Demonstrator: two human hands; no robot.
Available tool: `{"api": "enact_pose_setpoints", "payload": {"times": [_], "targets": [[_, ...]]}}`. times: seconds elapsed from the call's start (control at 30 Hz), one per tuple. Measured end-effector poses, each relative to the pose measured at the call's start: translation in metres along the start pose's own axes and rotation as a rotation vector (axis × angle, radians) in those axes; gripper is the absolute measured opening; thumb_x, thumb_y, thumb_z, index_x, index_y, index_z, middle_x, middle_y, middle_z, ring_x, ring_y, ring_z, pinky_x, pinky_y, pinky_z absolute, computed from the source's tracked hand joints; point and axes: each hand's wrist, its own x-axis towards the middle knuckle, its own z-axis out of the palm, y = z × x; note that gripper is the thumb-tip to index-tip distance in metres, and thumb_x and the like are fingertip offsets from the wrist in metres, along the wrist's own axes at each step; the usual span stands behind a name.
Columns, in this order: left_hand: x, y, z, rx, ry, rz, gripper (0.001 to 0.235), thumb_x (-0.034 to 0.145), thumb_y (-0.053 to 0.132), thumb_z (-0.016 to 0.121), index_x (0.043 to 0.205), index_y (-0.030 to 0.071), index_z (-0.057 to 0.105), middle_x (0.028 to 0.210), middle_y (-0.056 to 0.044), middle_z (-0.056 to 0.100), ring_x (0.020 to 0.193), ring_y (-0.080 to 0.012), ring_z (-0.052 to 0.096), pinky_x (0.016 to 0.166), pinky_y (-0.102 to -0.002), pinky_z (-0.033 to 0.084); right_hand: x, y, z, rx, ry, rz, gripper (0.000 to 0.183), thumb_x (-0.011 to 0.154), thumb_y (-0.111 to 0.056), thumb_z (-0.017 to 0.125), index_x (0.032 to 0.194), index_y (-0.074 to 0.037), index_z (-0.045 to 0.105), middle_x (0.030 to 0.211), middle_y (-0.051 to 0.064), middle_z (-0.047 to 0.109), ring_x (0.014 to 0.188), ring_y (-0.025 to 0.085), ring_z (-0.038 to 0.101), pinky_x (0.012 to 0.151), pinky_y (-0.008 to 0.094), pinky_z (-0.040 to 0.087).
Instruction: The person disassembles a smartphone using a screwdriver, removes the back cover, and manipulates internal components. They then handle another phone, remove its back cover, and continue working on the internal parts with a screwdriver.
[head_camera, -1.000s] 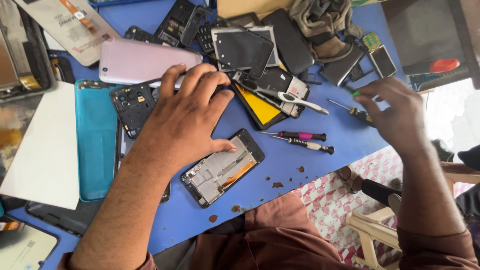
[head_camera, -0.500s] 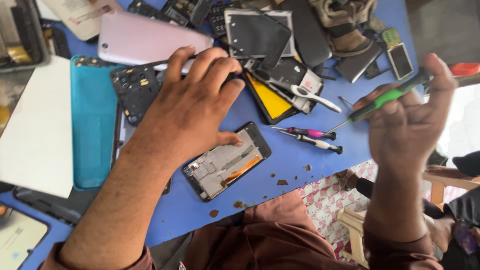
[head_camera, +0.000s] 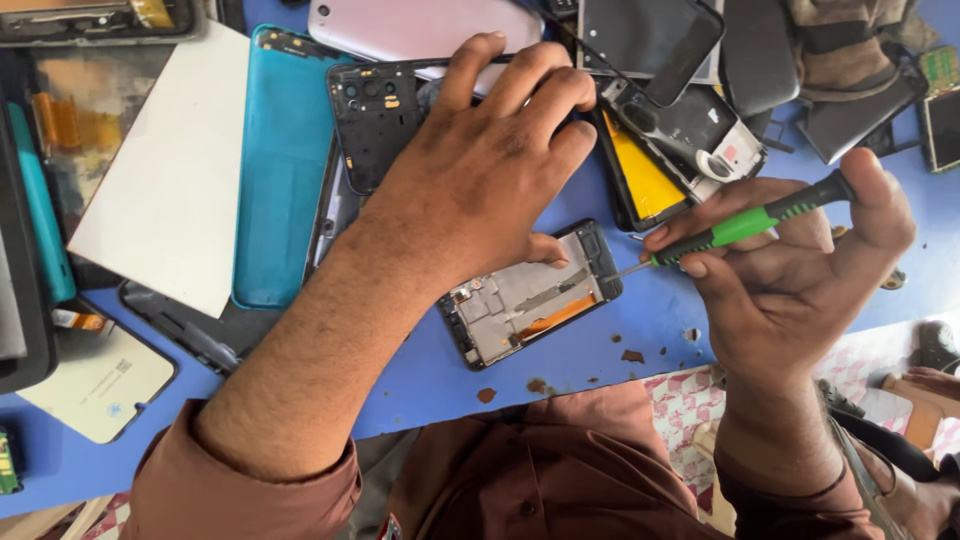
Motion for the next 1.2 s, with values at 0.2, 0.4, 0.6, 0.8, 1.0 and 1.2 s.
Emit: {"api": "enact_pose_setpoints", "payload": {"times": [0.2, 0.4, 0.6, 0.8, 1.0, 1.2], "targets": [[-0.004, -0.004, 0.001, -0.018, -0.003, 0.016, 0.083, 0.054, 0.060, 0.094, 0.111, 0.004, 0.073, 0.139, -0.010, 0.055, 0.142, -0.0273, 0.038, 0.121, -0.055, 0.025, 0.010, 0.004, 0.022, -0.140, -0.027, -0.194, 0.076, 0.116, 0.013, 0.058, 0.159, -0.027, 0.010, 0.113, 0.025, 0.060, 0.095, 0.027, 0.070, 0.093, 0.041, 0.065], [-0.005, -0.005, 0.007, 0.002, 0.032, 0.017, 0.083, 0.054, 0.059, 0.094, 0.111, 0.003, 0.074, 0.141, -0.011, 0.055, 0.143, -0.0282, 0.038, 0.123, -0.055, 0.026, 0.017, 0.014, 0.035, -0.174, 0.002, -0.310, 0.075, 0.115, 0.018, 0.049, 0.157, -0.030, 0.010, 0.110, 0.026, 0.060, 0.091, 0.030, 0.074, 0.091, 0.044, 0.067], [-0.007, -0.005, 0.010, 0.002, 0.043, 0.008, 0.083, 0.054, 0.059, 0.094, 0.112, 0.003, 0.074, 0.141, -0.010, 0.055, 0.144, -0.0278, 0.038, 0.124, -0.056, 0.025, 0.017, 0.027, 0.036, -0.214, 0.020, -0.370, 0.081, 0.112, 0.020, 0.047, 0.161, -0.032, 0.007, 0.108, 0.025, 0.061, 0.087, 0.027, 0.074, 0.088, 0.044, 0.067], [-0.009, -0.005, 0.011, -0.011, 0.064, 0.008, 0.079, 0.055, 0.054, 0.095, 0.111, 0.002, 0.075, 0.140, -0.011, 0.056, 0.144, -0.0276, 0.038, 0.124, -0.055, 0.025, 0.015, 0.033, 0.032, -0.202, -0.013, -0.369, 0.082, 0.113, 0.019, 0.049, 0.162, -0.033, 0.008, 0.110, 0.023, 0.061, 0.089, 0.027, 0.074, 0.088, 0.044, 0.067], [-0.010, -0.006, 0.011, 0.003, 0.087, 0.024, 0.077, 0.058, 0.054, 0.096, 0.111, 0.002, 0.076, 0.140, -0.011, 0.057, 0.144, -0.0284, 0.039, 0.126, -0.055, 0.022, 0.015, 0.032, 0.032, -0.243, -0.011, -0.365, 0.083, 0.113, 0.015, 0.053, 0.163, -0.034, 0.008, 0.113, 0.023, 0.061, 0.092, 0.026, 0.073, 0.088, 0.041, 0.065], [-0.012, -0.005, 0.012, -0.007, 0.103, 0.021, 0.074, 0.061, 0.051, 0.097, 0.112, 0.003, 0.076, 0.140, -0.010, 0.057, 0.145, -0.0281, 0.038, 0.127, -0.053, 0.021, 0.018, 0.026, 0.037, -0.241, -0.016, -0.375, 0.093, 0.105, 0.016, 0.070, 0.162, -0.032, 0.012, 0.113, 0.023, 0.062, 0.091, 0.025, 0.072, 0.085, 0.037, 0.066]]}}
